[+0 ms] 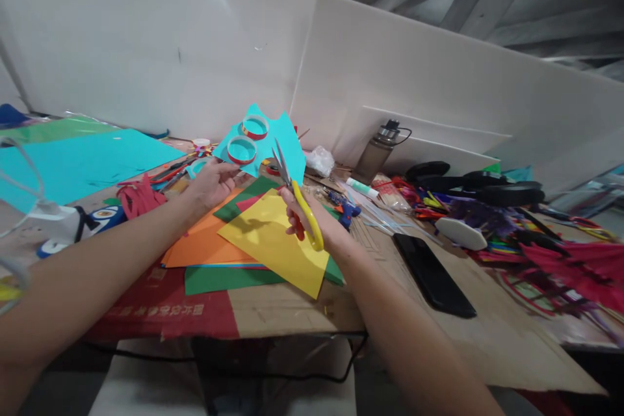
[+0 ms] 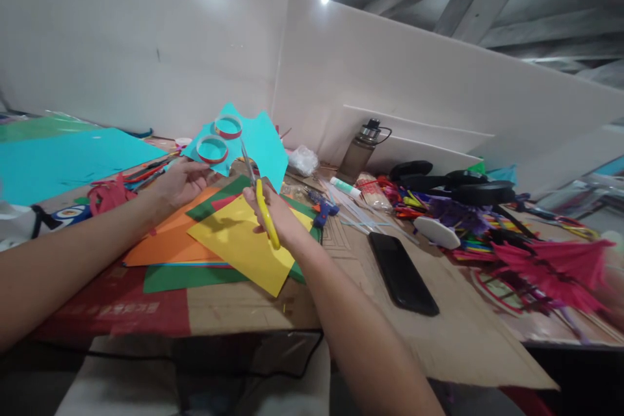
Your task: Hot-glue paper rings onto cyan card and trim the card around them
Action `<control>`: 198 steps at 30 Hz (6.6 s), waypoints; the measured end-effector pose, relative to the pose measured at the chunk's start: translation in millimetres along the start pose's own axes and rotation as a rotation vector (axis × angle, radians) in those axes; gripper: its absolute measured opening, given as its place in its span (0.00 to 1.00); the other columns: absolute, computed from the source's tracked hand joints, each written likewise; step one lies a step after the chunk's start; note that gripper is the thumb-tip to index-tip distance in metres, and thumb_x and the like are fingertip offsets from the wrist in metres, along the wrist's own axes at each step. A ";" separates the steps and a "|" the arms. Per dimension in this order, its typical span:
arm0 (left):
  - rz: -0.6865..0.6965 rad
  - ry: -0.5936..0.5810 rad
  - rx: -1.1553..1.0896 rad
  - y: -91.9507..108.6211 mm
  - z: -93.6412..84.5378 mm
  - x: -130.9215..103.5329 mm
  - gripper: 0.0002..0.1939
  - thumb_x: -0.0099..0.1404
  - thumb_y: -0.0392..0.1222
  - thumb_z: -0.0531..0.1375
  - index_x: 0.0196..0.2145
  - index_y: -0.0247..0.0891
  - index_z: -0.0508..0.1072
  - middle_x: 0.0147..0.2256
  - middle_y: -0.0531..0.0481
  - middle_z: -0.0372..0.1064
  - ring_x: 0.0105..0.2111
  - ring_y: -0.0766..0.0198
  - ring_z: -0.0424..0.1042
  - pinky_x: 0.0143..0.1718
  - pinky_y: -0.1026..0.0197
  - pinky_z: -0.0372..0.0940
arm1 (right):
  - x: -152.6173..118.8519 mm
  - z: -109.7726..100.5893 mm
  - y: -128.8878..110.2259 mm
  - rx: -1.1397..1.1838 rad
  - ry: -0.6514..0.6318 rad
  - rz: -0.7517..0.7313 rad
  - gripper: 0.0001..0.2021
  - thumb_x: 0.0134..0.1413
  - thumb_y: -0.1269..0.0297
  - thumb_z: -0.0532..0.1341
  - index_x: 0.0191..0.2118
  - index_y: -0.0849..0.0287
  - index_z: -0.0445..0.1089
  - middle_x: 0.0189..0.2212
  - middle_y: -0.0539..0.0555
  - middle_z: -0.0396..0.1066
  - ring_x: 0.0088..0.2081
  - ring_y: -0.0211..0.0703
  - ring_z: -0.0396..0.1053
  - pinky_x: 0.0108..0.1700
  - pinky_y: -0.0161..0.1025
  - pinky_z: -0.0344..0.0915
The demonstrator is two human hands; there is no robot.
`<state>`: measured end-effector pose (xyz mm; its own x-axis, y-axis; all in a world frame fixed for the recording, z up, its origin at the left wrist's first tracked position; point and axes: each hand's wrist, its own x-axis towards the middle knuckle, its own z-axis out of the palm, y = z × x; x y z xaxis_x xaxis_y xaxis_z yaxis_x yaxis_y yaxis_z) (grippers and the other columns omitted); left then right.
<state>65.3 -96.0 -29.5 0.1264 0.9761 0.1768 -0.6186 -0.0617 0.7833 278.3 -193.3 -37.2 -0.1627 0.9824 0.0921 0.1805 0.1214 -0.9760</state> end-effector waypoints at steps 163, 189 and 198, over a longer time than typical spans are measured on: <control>-0.176 -0.152 0.170 4.0 -42.8 25.9 0.07 0.74 0.39 0.59 0.43 0.34 0.76 0.32 0.50 0.80 0.32 0.63 0.77 0.43 0.55 0.76 | 4.8 11.9 -6.2 -0.105 -0.013 0.103 0.16 0.66 0.50 0.61 0.33 0.55 0.61 0.18 0.41 0.59 0.14 0.30 0.58 0.13 0.29 0.59; -0.159 -0.101 0.211 7.8 -33.7 20.8 0.10 0.74 0.36 0.56 0.40 0.34 0.78 0.33 0.48 0.81 0.31 0.63 0.78 0.41 0.57 0.77 | 3.3 16.9 -12.0 -0.082 0.010 0.192 0.17 0.64 0.48 0.63 0.33 0.55 0.62 0.17 0.42 0.59 0.12 0.32 0.58 0.11 0.31 0.58; -0.228 -0.146 0.259 20.4 -42.5 26.9 0.09 0.74 0.39 0.58 0.44 0.34 0.78 0.36 0.47 0.82 0.34 0.60 0.77 0.45 0.52 0.75 | -2.5 10.5 -18.2 -0.190 -0.016 0.114 0.16 0.65 0.50 0.63 0.33 0.54 0.62 0.17 0.42 0.58 0.13 0.31 0.57 0.13 0.30 0.58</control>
<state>23.2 -62.2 -34.1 0.3593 0.9320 0.0488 -0.3473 0.0849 0.9339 265.3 -199.5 -21.7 -0.1460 0.9891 -0.0210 0.3774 0.0361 -0.9253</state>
